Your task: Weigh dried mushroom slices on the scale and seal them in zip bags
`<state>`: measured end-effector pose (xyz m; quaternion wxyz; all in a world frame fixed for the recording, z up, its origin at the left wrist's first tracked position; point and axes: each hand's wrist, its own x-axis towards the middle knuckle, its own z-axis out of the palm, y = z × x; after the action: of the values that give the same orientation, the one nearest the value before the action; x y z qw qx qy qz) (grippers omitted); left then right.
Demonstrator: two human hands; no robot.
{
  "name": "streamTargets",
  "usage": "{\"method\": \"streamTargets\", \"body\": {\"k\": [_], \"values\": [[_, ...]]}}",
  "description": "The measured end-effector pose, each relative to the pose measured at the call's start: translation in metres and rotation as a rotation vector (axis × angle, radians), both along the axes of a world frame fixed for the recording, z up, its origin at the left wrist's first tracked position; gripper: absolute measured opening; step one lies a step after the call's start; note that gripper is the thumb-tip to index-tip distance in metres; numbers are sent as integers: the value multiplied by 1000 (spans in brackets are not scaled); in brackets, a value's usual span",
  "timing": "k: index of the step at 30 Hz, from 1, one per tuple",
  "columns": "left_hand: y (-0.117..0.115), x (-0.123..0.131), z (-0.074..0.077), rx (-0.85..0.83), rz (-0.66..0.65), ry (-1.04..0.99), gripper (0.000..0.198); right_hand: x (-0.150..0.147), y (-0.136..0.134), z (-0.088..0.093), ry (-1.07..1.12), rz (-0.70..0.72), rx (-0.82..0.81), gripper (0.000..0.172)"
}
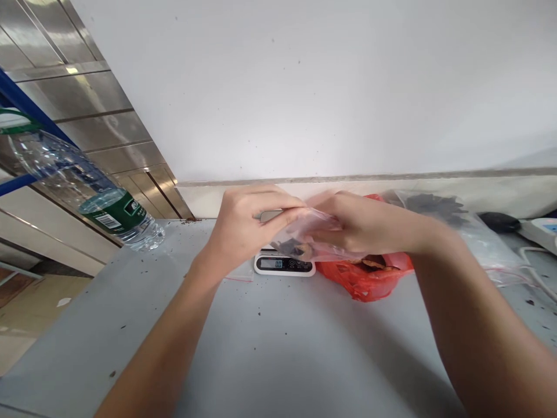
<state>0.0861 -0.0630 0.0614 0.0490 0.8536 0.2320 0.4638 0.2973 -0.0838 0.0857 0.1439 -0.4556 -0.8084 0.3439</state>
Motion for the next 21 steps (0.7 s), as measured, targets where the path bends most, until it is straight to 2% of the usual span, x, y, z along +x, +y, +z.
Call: {"method": "streamTargets", "body": {"k": [4, 7, 10, 12, 14, 16, 17, 18, 19, 21], "values": [[-4, 13, 2, 134, 112, -17, 11, 11, 1, 5, 38, -20, -3, 19], [-8, 21, 8, 161, 217, -83, 19, 37, -3, 13, 120, -63, 124, 21], [-10, 31, 11, 133, 215, -102, 21, 71, -12, 18, 271, -265, 329, 22], [-9, 39, 10, 29, 150, 4, 23, 93, -22, 19, 397, -464, 468, 25], [-8, 48, 6, -108, 59, 171, 25, 114, -31, 15, 437, -680, 676, 29], [-7, 59, 0, -223, -9, 323, 26, 133, -39, 5, 300, -843, 927, 31], [-6, 65, -2, -259, -28, 372, 26, 142, -43, -5, 171, -881, 1031, 32], [-6, 70, -4, -284, -41, 406, 26, 151, -46, -16, 28, -851, 1078, 35], [-6, 76, -6, -306, -49, 431, 27, 160, -49, -30, -100, -764, 1097, 39], [-7, 86, -8, -339, -65, 461, 29, 176, -54, -60, -251, -733, 1001, 46]]}}
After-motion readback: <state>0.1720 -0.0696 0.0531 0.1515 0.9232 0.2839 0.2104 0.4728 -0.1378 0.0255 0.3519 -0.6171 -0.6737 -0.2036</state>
